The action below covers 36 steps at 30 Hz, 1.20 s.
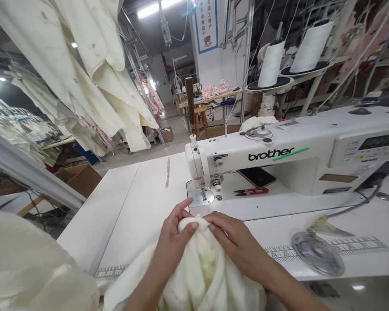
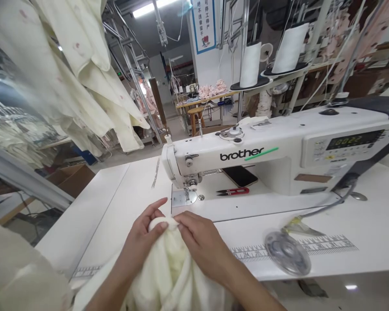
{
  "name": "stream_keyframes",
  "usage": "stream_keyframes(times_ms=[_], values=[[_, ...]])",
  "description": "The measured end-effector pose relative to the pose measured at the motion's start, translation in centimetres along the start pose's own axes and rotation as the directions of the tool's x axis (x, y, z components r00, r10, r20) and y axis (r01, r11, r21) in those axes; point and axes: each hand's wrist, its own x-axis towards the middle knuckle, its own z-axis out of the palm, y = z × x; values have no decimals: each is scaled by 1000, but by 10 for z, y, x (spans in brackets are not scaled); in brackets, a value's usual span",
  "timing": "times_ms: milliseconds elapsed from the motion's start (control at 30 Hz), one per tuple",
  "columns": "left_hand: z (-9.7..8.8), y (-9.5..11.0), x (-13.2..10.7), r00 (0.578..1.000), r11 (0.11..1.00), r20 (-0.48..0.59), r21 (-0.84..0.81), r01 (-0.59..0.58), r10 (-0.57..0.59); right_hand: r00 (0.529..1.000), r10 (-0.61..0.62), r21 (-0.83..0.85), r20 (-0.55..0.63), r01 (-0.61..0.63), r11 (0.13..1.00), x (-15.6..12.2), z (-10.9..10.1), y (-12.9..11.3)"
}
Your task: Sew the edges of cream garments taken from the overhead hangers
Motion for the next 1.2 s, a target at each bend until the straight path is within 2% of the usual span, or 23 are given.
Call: stream_keyframes(times_ms=[67, 100, 200, 267, 300, 333, 367, 433, 467, 500, 533, 567, 633, 667, 733, 800, 867, 1033, 1200], values=[[-6, 3, 5, 985, 999, 169, -8, 47, -45, 998, -41, -3, 44, 42, 999, 2, -6, 10], [-8, 4, 7, 979, 999, 197, 21, 50, -53, 998, -58, -54, 41, 60, 997, 3, -7, 14], [-6, 3, 18, 992, 986, 123, 166, 11, -32, 997, -44, -272, -61, 26, 962, 2, -6, 21], [-2, 1, 28, 996, 971, 84, 235, -44, 24, 988, 49, -264, -149, -87, 961, 2, -4, 22], [0, -1, 33, 994, 964, 96, 255, -73, 50, 979, 133, -154, -152, -157, 976, 3, -4, 23], [2, -2, 38, 991, 959, 113, 267, -97, 69, 967, 233, 24, -104, -232, 972, 6, -4, 24], [4, -4, 44, 989, 957, 124, 271, -107, 75, 946, 325, 234, -15, -313, 921, 9, -5, 26], [6, -7, 54, 991, 963, 131, 259, -75, 42, 890, 409, 578, 203, -446, 683, 16, -8, 32], [6, -9, 58, 992, 971, 129, 235, -43, 13, 868, 420, 660, 265, -481, 577, 20, -10, 37], [6, -12, 63, 991, 980, 132, 197, -6, -20, 858, 433, 679, 277, -493, 543, 24, -12, 42], [6, -15, 67, 987, 988, 148, 149, 40, -62, 862, 447, 634, 240, -488, 600, 28, -13, 47], [6, -18, 70, 979, 991, 174, 98, 92, -108, 876, 450, 530, 172, -467, 708, 32, -15, 53], [6, -26, 77, 961, 984, 215, 45, 171, -176, 907, 419, 221, 35, -416, 882, 40, -17, 63], [6, -31, 80, 959, 982, 214, 67, 174, -185, 917, 398, 80, -12, -396, 915, 44, -18, 67], [8, -40, 88, 979, 967, 155, 237, 91, -130, 918, 389, -85, -73, -395, 915, 52, -18, 75], [10, -48, 95, 997, 873, 77, 486, -34, -4, 905, 408, -192, -120, -425, 885, 60, -17, 81], [13, -53, 103, 997, 768, 38, 635, -81, 73, 891, 424, -296, -162, -453, 841, 68, -15, 85], [17, -54, 116, 999, 726, -24, 687, -6, 32, 868, 438, -443, -233, -496, 747, 78, -12, 91], [20, -52, 120, 997, 706, -71, 706, 58, -10, 869, 422, -509, -259, -494, 704, 78, -11, 93]])
